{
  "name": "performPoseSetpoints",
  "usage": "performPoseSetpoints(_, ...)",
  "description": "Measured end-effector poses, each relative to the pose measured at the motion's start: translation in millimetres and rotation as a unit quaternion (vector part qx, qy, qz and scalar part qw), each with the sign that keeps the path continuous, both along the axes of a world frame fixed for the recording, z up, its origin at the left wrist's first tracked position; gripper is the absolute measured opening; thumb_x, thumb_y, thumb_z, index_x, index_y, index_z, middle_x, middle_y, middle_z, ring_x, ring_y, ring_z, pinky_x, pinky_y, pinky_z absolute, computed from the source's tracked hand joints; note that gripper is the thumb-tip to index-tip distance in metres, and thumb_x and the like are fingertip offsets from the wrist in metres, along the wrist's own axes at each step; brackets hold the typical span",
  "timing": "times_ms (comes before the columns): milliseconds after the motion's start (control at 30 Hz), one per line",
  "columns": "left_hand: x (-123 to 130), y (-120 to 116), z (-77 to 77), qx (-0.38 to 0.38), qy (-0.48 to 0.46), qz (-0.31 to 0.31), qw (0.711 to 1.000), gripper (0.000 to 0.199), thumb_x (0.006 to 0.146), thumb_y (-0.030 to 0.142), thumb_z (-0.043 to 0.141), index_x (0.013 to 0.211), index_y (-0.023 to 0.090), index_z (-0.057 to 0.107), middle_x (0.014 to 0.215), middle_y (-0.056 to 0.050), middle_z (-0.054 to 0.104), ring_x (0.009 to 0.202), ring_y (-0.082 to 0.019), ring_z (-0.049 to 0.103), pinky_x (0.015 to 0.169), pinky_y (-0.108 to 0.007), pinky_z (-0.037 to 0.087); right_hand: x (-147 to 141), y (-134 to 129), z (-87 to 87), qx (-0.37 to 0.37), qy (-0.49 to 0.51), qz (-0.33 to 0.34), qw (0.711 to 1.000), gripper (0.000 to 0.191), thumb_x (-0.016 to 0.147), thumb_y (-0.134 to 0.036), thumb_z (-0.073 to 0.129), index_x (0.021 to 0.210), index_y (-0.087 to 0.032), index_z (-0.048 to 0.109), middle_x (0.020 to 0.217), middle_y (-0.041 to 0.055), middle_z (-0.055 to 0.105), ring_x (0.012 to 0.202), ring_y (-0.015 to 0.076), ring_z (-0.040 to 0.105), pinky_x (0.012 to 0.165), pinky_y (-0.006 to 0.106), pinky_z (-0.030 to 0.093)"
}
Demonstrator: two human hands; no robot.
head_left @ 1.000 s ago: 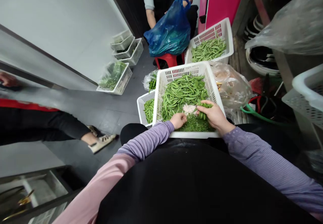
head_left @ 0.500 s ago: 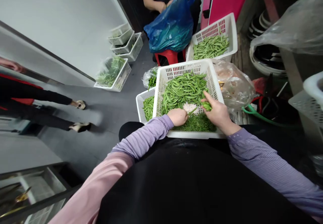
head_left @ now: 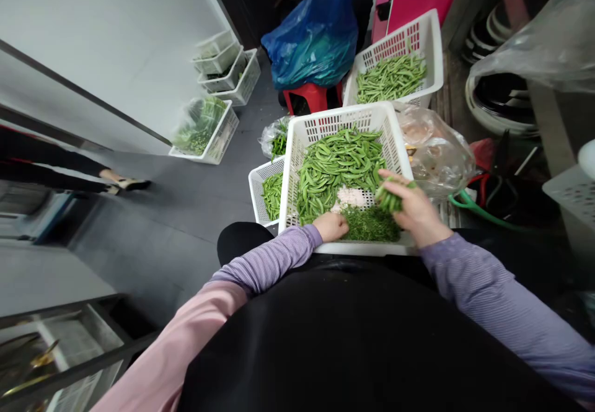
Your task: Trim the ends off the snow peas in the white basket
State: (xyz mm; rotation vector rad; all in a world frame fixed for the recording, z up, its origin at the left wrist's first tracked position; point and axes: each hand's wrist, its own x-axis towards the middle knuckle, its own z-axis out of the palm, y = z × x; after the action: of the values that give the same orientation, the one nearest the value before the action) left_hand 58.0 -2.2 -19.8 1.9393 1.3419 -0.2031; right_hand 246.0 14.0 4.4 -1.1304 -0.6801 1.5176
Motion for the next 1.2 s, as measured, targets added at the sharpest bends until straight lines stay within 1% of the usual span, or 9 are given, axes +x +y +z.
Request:
performPoseSetpoints(67,-8,1,-13.2,0.035,0.094,-0.058,0.993,0.023,0.069,0.017,0.052,0.088,0.015,0.065,0.09,-0.008,0.06,0.087,-0.017,0.057,0.08,-0.026,0.045,16,10,6.3,0.0,0.114,-0.046,0.992,0.024,0.059,-0.022,0.063,0.083,-0.023,0.061,0.061,-0.0055,0.053,0.052,0.0102,0.05,0.056,0.027,0.047)
performPoseSetpoints(167,-14,16,-26.9,0.128,0.163,-0.035,0.978,0.037,0.072,0.017,0.05,0.108,0.015,0.058,0.111,-0.013,0.053,0.103,-0.021,0.052,0.087,-0.029,0.043,29,16,13.9,0.013,0.205,-0.043,0.978,0.019,0.061,-0.021,0.058,0.08,-0.024,0.059,0.063,-0.0044,0.053,0.057,0.0114,0.052,0.059,0.028,0.049)
performPoseSetpoints(267,-11,40,-38.0,0.126,0.225,0.038,0.966,0.033,0.081,0.02,0.041,0.107,0.009,0.057,0.109,-0.017,0.055,0.098,-0.023,0.056,0.083,-0.033,0.045,23,13,16.7,0.002,0.218,0.003,0.976,0.02,0.064,-0.026,0.058,0.084,-0.024,0.057,0.065,-0.0038,0.053,0.062,0.0119,0.055,0.06,0.027,0.05)
performPoseSetpoints(433,-7,62,-46.7,0.082,0.249,0.078,0.962,0.028,0.082,0.022,0.041,0.098,0.011,0.061,0.101,-0.016,0.06,0.093,-0.022,0.06,0.079,-0.032,0.046,6,8,7.7,-0.062,0.161,0.045,0.984,0.028,0.058,-0.027,0.07,0.083,-0.022,0.057,0.06,-0.0062,0.051,0.054,0.0097,0.053,0.054,0.025,0.049)
performPoseSetpoints(567,-10,52,-25.1,0.166,0.186,0.092,0.964,0.026,0.082,0.033,0.044,0.098,0.018,0.057,0.105,-0.01,0.059,0.091,-0.018,0.06,0.078,-0.027,0.046,-8,3,-9.9,-0.084,-0.012,0.069,0.994,0.033,0.051,-0.02,0.074,0.079,-0.017,0.059,0.053,-0.0058,0.051,0.046,0.0097,0.05,0.046,0.024,0.045)
performPoseSetpoints(700,4,28,9.2,0.232,0.14,0.052,0.961,0.024,0.082,0.033,0.042,0.097,0.017,0.053,0.089,-0.007,0.063,0.08,-0.019,0.062,0.071,-0.028,0.047,-29,-4,-23.9,-0.068,-0.111,0.07,0.989,0.036,0.048,-0.026,0.076,0.077,-0.016,0.058,0.054,-0.0038,0.056,0.044,0.0091,0.048,0.043,0.023,0.04)
performPoseSetpoints(867,24,5,29.5,0.263,0.067,0.009,0.963,0.025,0.082,0.031,0.044,0.099,0.015,0.052,0.093,-0.008,0.062,0.08,-0.018,0.061,0.068,-0.027,0.046,-35,-10,-24.8,-0.062,-0.035,0.067,0.995,0.037,0.044,-0.028,0.078,0.071,-0.018,0.056,0.066,-0.0024,0.06,0.054,0.0109,0.053,0.044,0.022,0.043)
performPoseSetpoints(1000,17,2,33.4,0.216,-0.018,0.017,0.976,0.016,0.082,0.026,0.047,0.092,0.016,0.055,0.084,-0.003,0.063,0.076,-0.012,0.059,0.07,-0.022,0.045,-22,-6,-17.1,-0.073,0.032,0.077,0.994,0.028,0.051,-0.026,0.073,0.073,-0.017,0.06,0.071,0.0001,0.062,0.055,0.0111,0.054,0.041,0.021,0.043)
performPoseSetpoints(1200,15,-5,46.6,0.25,0.027,-0.102,0.963,0.022,0.086,0.022,0.036,0.091,0.014,0.056,0.09,-0.007,0.062,0.083,-0.015,0.059,0.074,-0.024,0.045,-19,-5,-12.4,-0.081,0.028,0.091,0.992,0.023,0.056,-0.022,0.068,0.078,-0.016,0.065,0.074,0.0018,0.064,0.057,0.0119,0.055,0.039,0.02,0.043)
